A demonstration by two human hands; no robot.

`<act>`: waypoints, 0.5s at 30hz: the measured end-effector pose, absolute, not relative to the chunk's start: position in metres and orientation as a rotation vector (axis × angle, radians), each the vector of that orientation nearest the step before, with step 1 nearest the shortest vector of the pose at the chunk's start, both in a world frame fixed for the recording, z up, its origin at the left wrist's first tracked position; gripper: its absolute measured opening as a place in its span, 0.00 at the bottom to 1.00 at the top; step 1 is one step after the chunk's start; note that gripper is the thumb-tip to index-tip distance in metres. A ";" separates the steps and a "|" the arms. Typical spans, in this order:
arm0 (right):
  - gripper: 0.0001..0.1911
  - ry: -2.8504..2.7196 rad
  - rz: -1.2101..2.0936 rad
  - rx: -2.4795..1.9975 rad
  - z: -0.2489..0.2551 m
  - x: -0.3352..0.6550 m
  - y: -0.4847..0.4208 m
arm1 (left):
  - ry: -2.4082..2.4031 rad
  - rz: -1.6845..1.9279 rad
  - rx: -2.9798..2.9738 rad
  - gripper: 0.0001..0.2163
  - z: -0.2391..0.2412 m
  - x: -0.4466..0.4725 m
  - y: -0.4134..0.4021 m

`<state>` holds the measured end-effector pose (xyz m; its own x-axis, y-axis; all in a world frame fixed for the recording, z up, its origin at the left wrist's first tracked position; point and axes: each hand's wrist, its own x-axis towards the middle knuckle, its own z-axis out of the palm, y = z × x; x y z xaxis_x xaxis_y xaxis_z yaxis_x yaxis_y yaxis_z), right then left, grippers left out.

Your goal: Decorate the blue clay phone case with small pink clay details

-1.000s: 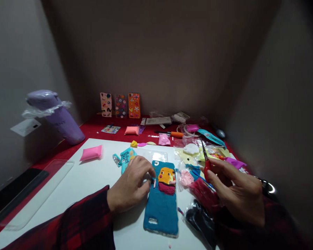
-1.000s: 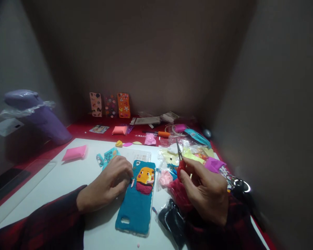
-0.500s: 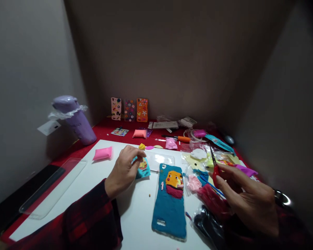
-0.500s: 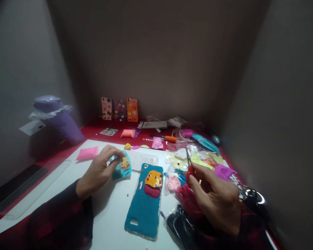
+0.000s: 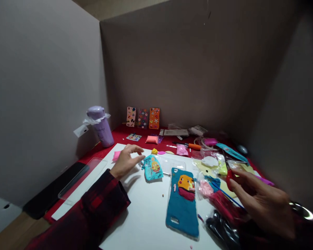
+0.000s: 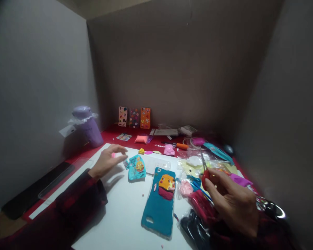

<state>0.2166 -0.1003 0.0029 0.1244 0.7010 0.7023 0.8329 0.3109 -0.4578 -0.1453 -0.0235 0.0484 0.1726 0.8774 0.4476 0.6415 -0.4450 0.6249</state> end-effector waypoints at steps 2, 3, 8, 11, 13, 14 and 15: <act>0.11 -1.622 -0.174 -1.405 0.003 0.217 -0.099 | 1.293 0.976 2.292 0.15 0.047 -0.135 -0.031; 0.11 -1.632 -0.171 -1.402 0.004 0.217 -0.099 | 1.216 0.878 2.380 0.19 0.046 -0.131 -0.034; 0.10 -1.613 -0.181 -1.400 0.005 0.215 -0.098 | 1.077 0.577 2.768 0.16 0.030 -0.121 -0.039; 0.11 -1.610 -0.149 -1.410 0.003 0.215 -0.098 | 1.124 0.664 2.787 0.12 0.022 -0.123 -0.035; 0.11 -1.616 -0.140 -1.414 0.003 0.216 -0.098 | 1.190 0.760 2.753 0.10 0.022 -0.127 -0.031; 0.12 -1.623 -0.138 -1.413 0.003 0.216 -0.098 | 1.241 0.823 2.728 0.10 0.024 -0.129 -0.030; 0.12 -1.635 -0.138 -1.416 0.003 0.217 -0.098 | 1.304 0.899 2.697 0.09 0.026 -0.130 -0.029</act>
<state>0.2167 -0.0977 0.0028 0.1046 0.7171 0.6891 0.8225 0.3271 -0.4653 -0.1304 -0.0290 0.0260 0.4869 0.7233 0.4897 0.7151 -0.6520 0.2520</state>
